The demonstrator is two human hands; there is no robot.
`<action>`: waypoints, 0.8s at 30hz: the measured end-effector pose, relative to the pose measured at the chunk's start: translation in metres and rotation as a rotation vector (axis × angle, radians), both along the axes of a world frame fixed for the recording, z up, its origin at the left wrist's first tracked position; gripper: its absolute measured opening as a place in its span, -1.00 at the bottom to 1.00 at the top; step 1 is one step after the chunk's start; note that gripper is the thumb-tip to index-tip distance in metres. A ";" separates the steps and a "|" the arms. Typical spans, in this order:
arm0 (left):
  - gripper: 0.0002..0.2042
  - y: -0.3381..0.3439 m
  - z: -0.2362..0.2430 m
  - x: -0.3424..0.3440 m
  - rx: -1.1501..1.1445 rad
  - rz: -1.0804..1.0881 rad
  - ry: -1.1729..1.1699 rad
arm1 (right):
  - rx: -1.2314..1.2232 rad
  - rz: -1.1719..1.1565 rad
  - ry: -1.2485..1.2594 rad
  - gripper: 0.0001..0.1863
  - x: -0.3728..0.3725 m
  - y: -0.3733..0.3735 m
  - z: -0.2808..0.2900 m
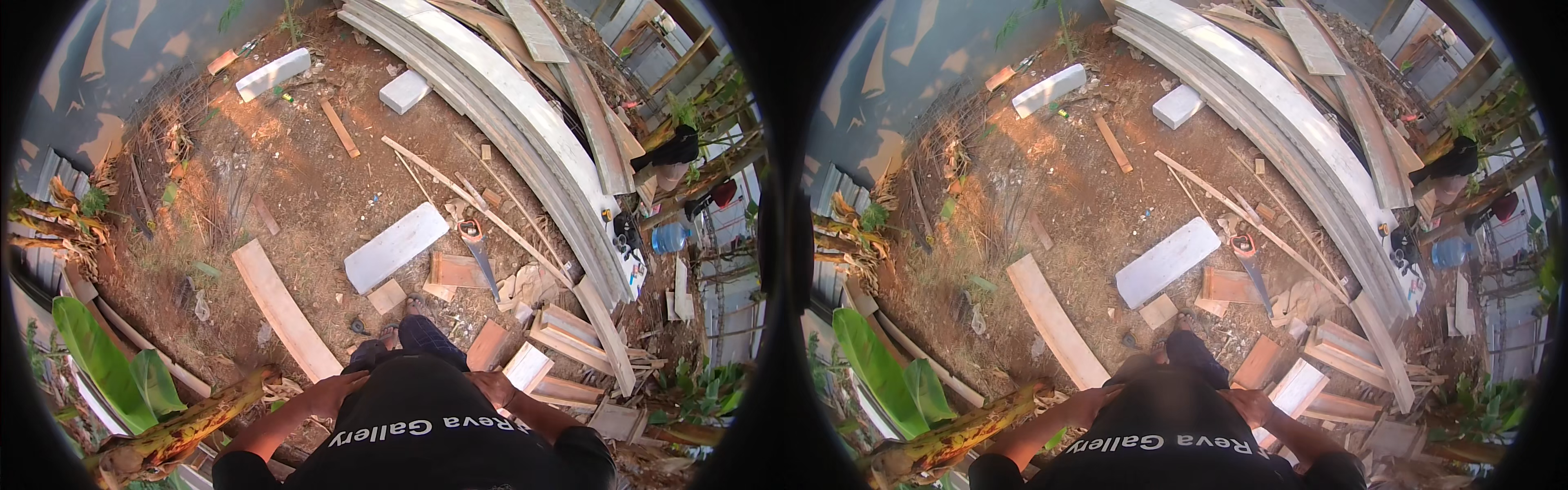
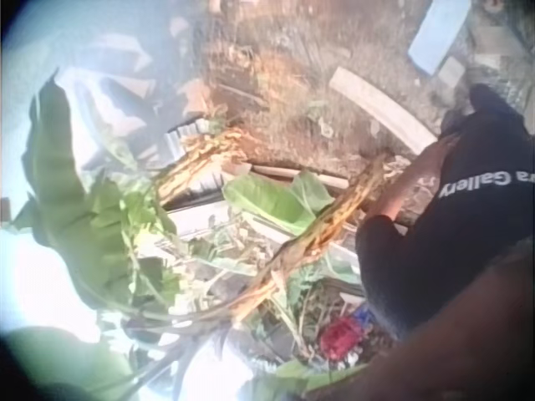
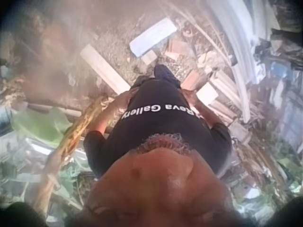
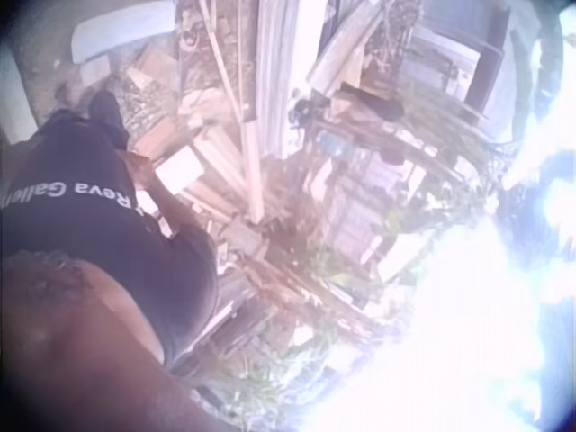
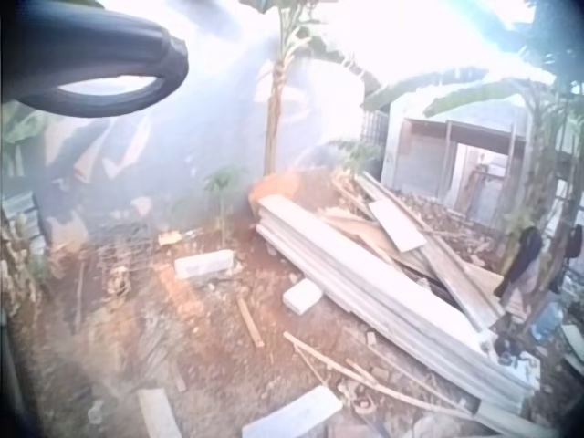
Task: The person walks through a cluttered outdoor area, picks up a long wooden plank, and uses a hand saw to cut it while kneeling on the ground. The person positions the plank, saws through it, and then stands up with the cut piece.
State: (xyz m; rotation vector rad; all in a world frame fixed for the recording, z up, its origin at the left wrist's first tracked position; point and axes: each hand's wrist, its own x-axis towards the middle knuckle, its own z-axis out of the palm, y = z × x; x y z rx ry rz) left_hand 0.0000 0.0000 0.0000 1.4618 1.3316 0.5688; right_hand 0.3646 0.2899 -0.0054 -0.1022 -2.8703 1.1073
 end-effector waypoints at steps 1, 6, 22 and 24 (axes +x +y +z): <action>0.14 0.002 0.000 0.002 -0.014 0.028 0.005 | -0.023 0.015 -0.004 -0.44 -0.005 0.008 -0.002; 0.11 0.036 0.007 0.009 -0.103 0.134 0.032 | -0.128 0.100 -0.065 -0.47 -0.046 0.077 0.035; -0.09 0.130 0.063 0.014 -0.312 0.290 0.009 | -0.340 0.522 -0.254 -0.61 -0.103 0.223 -0.029; -0.08 0.120 0.045 0.013 -0.164 0.263 0.130 | 0.006 0.598 -0.177 -0.59 -0.120 0.226 -0.024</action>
